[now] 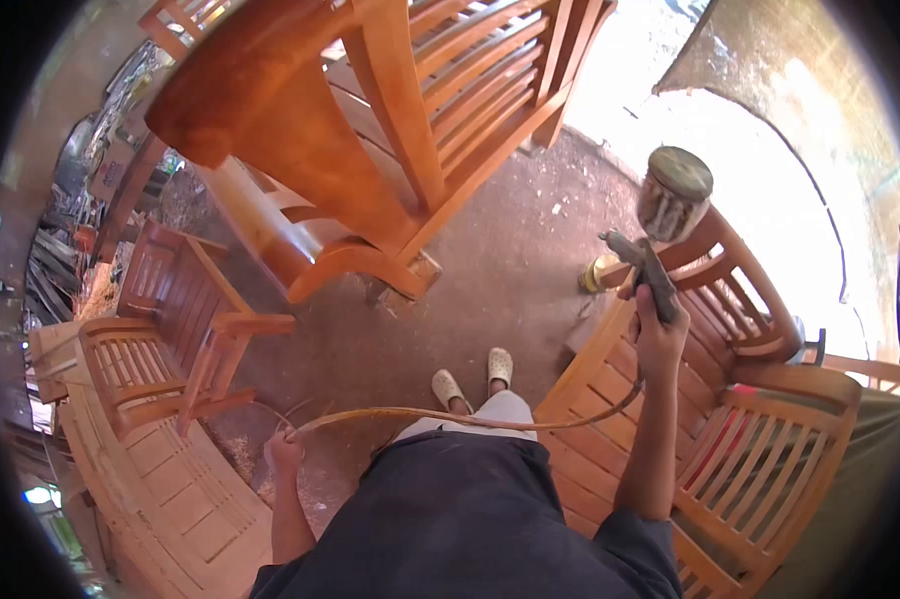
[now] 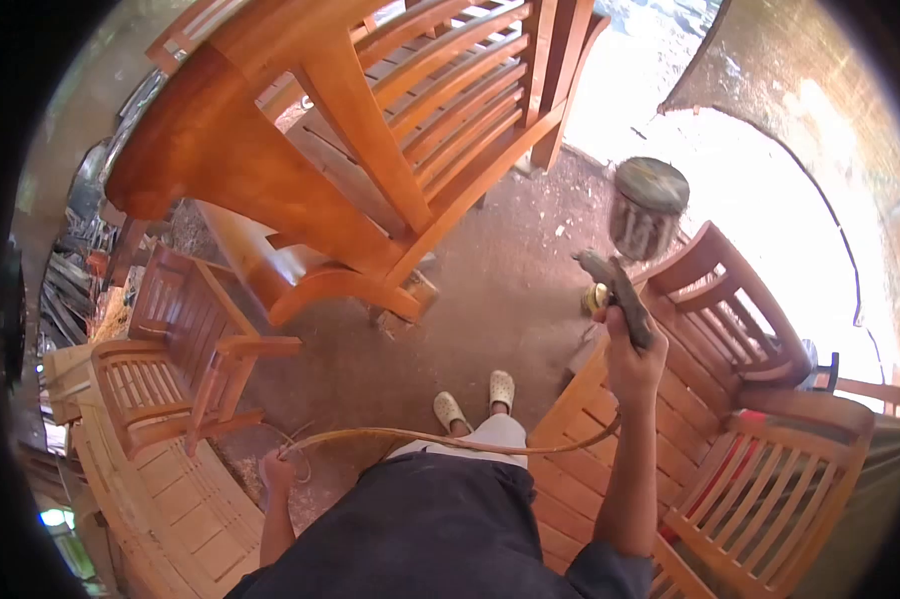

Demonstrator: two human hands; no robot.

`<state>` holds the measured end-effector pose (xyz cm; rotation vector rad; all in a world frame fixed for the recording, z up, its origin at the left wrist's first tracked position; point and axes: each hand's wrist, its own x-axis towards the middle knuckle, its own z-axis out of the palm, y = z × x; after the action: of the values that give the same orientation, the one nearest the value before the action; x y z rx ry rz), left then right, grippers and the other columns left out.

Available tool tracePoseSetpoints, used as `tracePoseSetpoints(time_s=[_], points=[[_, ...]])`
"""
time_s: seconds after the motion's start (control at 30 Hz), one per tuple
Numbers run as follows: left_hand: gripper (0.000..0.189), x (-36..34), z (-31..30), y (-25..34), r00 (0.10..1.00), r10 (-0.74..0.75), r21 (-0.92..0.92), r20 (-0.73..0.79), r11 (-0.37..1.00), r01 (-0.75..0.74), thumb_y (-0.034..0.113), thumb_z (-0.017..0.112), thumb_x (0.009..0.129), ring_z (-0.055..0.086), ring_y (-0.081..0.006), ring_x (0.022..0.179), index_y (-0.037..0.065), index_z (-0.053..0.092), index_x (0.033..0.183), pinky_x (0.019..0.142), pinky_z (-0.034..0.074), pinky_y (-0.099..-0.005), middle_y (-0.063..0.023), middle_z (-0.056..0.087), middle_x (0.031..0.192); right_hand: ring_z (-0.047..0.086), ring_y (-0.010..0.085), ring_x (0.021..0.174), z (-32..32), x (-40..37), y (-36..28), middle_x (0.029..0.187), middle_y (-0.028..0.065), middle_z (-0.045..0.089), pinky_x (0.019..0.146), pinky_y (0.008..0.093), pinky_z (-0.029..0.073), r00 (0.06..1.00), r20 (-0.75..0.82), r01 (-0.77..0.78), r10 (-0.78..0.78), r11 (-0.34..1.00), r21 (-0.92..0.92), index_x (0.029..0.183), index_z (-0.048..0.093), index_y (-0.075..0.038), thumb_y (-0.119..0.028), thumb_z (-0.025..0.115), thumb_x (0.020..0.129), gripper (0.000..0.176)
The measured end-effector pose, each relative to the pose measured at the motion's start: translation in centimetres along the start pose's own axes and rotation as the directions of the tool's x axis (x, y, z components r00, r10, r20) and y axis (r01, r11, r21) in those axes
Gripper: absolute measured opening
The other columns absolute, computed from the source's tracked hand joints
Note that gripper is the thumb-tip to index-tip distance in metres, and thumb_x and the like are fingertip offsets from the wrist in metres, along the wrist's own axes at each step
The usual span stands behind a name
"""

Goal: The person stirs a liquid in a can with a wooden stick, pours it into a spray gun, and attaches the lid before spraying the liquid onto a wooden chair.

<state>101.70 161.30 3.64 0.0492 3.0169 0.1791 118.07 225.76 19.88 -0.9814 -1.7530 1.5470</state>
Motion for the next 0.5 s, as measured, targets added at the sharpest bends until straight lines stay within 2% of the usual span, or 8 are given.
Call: tracePoseSetpoints(time_s=[0.03, 0.1, 0.2, 0.27, 0.4, 0.43, 0.5], points=[[0.036, 0.5, -0.1, -0.5, 1.0, 0.012, 0.014, -0.012, 1.0, -0.012, 0.032, 0.059, 0.091, 0.06, -0.0449, 0.071, 0.002, 0.066, 0.072, 0.062, 0.043, -0.052, -0.0245, 0.06, 0.071, 0.041, 0.0005, 0.045, 1.1, -0.3, -0.9, 0.077, 0.0026, 0.066, 0.04, 0.0188, 0.03, 1.0, 0.004, -0.016, 0.016, 1.0, -0.016, 0.103, 0.067, 0.001, -0.021, 0.058, 0.098, 0.024], [0.038, 1.6, -0.3, -1.5, 0.999, 0.037, 0.044, -0.039, 0.998, -0.035, 0.033, 0.058, 0.092, 0.06, -0.0443, 0.069, 0.002, 0.064, 0.069, 0.062, 0.042, -0.052, -0.0244, 0.06, 0.07, 0.042, 0.0009, 0.045, 2.0, -0.3, -0.6, 0.077, 0.0027, 0.066, 0.04, 0.0187, 0.03, 0.992, 0.11, -0.056, 0.063, 0.996, -0.071, 0.105, 0.066, 0.0, -0.021, 0.058, 0.097, 0.024], [0.039, 2.2, -2.2, -1.2, 1.0, -0.015, 0.01, -0.007, 1.0, 0.015, 0.032, 0.058, 0.092, 0.057, -0.0442, 0.067, 0.001, 0.06, 0.067, 0.061, 0.04, -0.0521, -0.0248, 0.058, 0.067, 0.042, 0.0014, 0.045, 4.0, -0.7, -0.9, 0.079, 0.0025, 0.066, 0.04, 0.0181, 0.03, 0.962, 0.236, -0.114, 0.135, 0.988, -0.1, 0.107, 0.066, -0.001, -0.021, 0.059, 0.097, 0.024], [0.039, 2.1, -3.5, -1.2, 1.0, 0.016, 0.011, 0.0, 1.0, -0.016, 0.03, 0.058, 0.092, 0.056, -0.0445, 0.065, 0.0, 0.059, 0.067, 0.06, 0.039, -0.052, -0.025, 0.057, 0.066, 0.042, 0.0016, 0.045, 5.2, -1.0, -0.7, 0.079, 0.0023, 0.066, 0.04, 0.0181, 0.03, 0.93, 0.308, -0.175, 0.201, 0.978, -0.11, 0.107, 0.066, -0.001, -0.022, 0.059, 0.097, 0.024], [0.038, 2.0, -2.5, -5.3, 0.994, 0.092, 0.033, -0.064, 0.995, -0.09, 0.027, 0.059, 0.092, 0.054, -0.0444, 0.062, -0.001, 0.058, 0.068, 0.058, 0.038, -0.0511, -0.0248, 0.056, 0.064, 0.04, 0.0025, 0.046, 8.0, -1.4, 0.7, 0.075, -0.0005, 0.065, 0.043, 0.0201, 0.032, 0.9, 0.388, -0.149, 0.199, 0.977, -0.154, 0.102, 0.068, -0.003, -0.022, 0.061, 0.095, 0.022], [0.037, 2.0, -1.7, -6.9, 0.992, 0.102, 0.033, -0.077, 0.994, -0.1, 0.027, 0.059, 0.092, 0.054, -0.044, 0.062, -0.001, 0.058, 0.068, 0.058, 0.038, -0.0506, -0.0247, 0.056, 0.064, 0.041, 0.0041, 0.046, 8.8, -1.3, 1.2, 0.066, -0.0013, 0.061, 0.044, 0.0218, 0.033, 0.916, 0.365, -0.126, 0.17, 0.982, -0.141, 0.092, 0.069, -0.004, -0.025, 0.063, 0.094, 0.022], [0.036, 1.7, -0.7, -9.3, 0.988, 0.118, 0.038, -0.1, 0.993, -0.115, 0.025, 0.059, 0.092, 0.054, -0.0433, 0.061, -0.002, 0.058, 0.069, 0.057, 0.039, -0.0496, -0.0245, 0.056, 0.064, 0.042, 0.005, 0.047, 9.9, -0.5, 0.6, 0.06, -0.0011, 0.057, 0.045, 0.0225, 0.033, 0.921, 0.33, -0.142, 0.207, 0.967, -0.211, 0.082, 0.067, -0.004, -0.028, 0.065, 0.092, 0.026]])
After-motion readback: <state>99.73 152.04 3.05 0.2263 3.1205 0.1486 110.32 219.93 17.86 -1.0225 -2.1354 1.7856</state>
